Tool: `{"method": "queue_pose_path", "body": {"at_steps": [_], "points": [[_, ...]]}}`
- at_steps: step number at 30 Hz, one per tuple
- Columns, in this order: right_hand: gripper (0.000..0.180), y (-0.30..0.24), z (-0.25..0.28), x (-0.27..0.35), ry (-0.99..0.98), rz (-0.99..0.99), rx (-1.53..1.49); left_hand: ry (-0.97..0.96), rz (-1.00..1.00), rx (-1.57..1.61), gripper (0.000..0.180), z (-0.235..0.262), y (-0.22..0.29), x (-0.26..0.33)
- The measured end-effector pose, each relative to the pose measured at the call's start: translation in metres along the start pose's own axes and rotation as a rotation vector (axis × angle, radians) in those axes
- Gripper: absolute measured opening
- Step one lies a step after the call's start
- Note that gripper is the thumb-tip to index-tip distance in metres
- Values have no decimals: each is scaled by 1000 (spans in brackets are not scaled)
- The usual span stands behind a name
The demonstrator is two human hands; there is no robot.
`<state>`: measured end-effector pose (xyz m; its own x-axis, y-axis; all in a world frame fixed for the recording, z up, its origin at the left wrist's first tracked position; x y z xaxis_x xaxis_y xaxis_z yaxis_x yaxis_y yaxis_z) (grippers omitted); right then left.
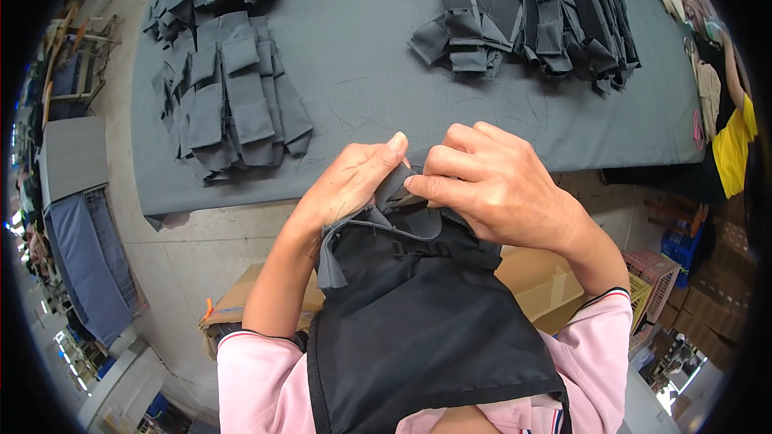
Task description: Trimming excess material from small black fabric pieces using snips.
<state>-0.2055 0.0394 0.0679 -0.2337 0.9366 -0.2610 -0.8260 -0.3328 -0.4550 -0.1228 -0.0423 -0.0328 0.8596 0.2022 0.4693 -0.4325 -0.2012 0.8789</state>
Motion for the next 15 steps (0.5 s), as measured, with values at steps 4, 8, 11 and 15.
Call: {"method": "queue_pose_path", "body": {"at_steps": [4, 8, 11, 15], "points": [[24, -2, -2, 0, 3, 18, 58, -7, 3, -1, 57, 0, 0, -1], [23, 2, -4, 3, 1, -14, 25, -5, 48, 0, 56, 0, 3, 0], [17, -1, -4, 4, 8, -21, 33, -15, 58, 8, 55, -2, 1, 0], [14, -1, -2, 6, 77, -18, 31, -27, 78, -38, 55, -3, 0, 0]]}}
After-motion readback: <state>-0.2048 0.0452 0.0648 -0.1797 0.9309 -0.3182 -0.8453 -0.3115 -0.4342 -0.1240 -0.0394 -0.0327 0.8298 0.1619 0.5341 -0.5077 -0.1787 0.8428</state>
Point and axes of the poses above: each hand's wrist, its own x-axis away from the middle knuckle, its own z-axis out of the back of the hand, y = z × x, the point moved 7 cm from there along -x, towards the middle knuckle, and after that the axes turned 2 degrees about -y, right-handed, at the moved point
